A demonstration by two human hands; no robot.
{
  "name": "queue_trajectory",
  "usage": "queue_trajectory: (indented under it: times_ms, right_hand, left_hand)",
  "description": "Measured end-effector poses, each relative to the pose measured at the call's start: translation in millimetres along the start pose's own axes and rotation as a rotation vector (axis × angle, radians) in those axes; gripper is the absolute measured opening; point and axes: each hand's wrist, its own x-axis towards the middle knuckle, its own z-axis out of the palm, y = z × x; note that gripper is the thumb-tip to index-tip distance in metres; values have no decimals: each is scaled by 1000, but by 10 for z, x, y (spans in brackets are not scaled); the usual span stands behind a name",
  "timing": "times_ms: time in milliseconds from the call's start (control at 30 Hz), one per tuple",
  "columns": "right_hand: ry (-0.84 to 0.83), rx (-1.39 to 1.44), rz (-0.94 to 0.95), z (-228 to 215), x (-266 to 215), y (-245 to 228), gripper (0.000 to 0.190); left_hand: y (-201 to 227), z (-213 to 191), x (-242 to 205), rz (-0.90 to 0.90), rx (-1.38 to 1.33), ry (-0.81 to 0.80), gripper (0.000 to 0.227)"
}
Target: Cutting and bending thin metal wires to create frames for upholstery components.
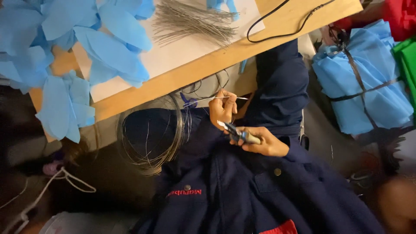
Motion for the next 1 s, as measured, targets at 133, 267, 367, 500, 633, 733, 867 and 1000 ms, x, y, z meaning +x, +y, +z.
queue_trajectory:
  times_ms: [133, 267, 367, 500, 633, 733, 867, 1000]
  right_hand:
    - [-118, -44, -163, -164, -224, -61, 10]
    - [254, -301, -192, -434, -349, -64, 17]
    - [625, -836, -282, -850, -370, 286, 16]
    - [950, -1653, -270, -1038, -240, 691, 23]
    - [886, -1768, -137, -991, -266, 832, 36]
    - [870, -1827, 105, -909, -347, 637, 34]
    - [827, -1701, -140, -592, -172, 81, 12]
    - [566, -1054, -188, -337, 122, -184, 13]
  left_hand:
    - [15, -34, 6, 16, -73, -101, 16]
    - [-107, -116, 55, -4, -148, -165, 15]
    - [-183, -167, 95, -73, -367, -297, 10]
    - [-173, -268, 91, -143, -484, -381, 12]
    - [-142, -270, 64, -202, -572, -436, 10]
    - [-300, -238, 66, -150, -483, -523, 10]
    - [-176, -185, 13, -148, -436, -610, 10]
    - [-311, -73, -83, -172, -252, -676, 8]
